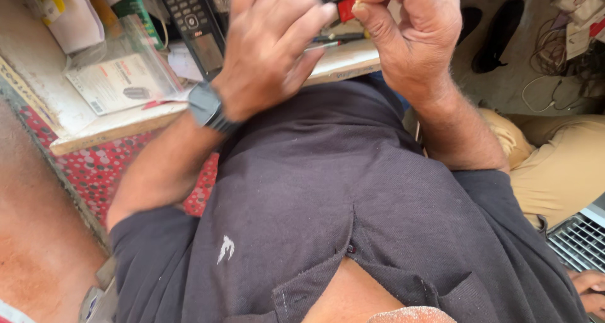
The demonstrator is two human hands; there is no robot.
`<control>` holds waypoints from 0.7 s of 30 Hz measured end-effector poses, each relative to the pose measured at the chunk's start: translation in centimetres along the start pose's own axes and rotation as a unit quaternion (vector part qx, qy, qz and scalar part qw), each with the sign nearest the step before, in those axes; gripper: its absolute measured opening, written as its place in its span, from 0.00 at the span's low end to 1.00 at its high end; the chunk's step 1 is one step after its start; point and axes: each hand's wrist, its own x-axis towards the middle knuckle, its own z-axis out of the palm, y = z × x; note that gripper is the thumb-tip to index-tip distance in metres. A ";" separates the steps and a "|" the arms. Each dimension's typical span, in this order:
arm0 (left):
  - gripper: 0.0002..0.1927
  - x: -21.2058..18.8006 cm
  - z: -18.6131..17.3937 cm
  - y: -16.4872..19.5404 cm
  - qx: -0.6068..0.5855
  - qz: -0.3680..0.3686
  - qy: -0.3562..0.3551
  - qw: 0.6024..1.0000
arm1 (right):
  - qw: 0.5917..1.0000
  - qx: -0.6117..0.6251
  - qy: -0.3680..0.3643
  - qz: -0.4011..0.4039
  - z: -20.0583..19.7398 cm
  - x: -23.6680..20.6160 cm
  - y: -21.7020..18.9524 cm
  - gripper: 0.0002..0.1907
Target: The person disassembles a small electronic device, likely a calculator, using a prying tool to separate the casing. They then open a drawer, retrieve a small yellow box, and use a wooden stick to apply a substance to the device's internal components.
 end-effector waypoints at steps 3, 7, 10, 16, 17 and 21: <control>0.23 -3.4 -1.7 0.9 0.030 -0.064 -0.077 0.994 | 0.997 0.069 -0.022 0.013 -0.4 0.3 0.4 0.08; 0.22 -9.9 -2.9 3.2 0.172 -0.209 -0.061 0.961 | 0.989 0.104 -0.028 0.101 -0.8 0.4 0.3 0.11; 0.25 -13.5 -2.0 3.1 0.269 -0.294 -0.014 0.917 | 0.992 0.081 -0.052 0.076 -0.5 1.5 0.6 0.08; 0.25 -14.4 0.0 -0.4 0.409 -0.239 0.135 0.870 | 0.958 0.258 -0.039 0.118 -0.1 4.3 0.7 0.05; 0.24 -14.0 0.1 -1.0 0.414 -0.226 0.165 0.866 | 0.962 0.250 -0.035 0.108 -0.7 4.4 0.6 0.05; 0.25 -13.1 -0.9 -3.7 0.435 -0.178 0.241 0.849 | 0.977 0.196 -0.009 0.077 -1.8 4.2 0.5 0.06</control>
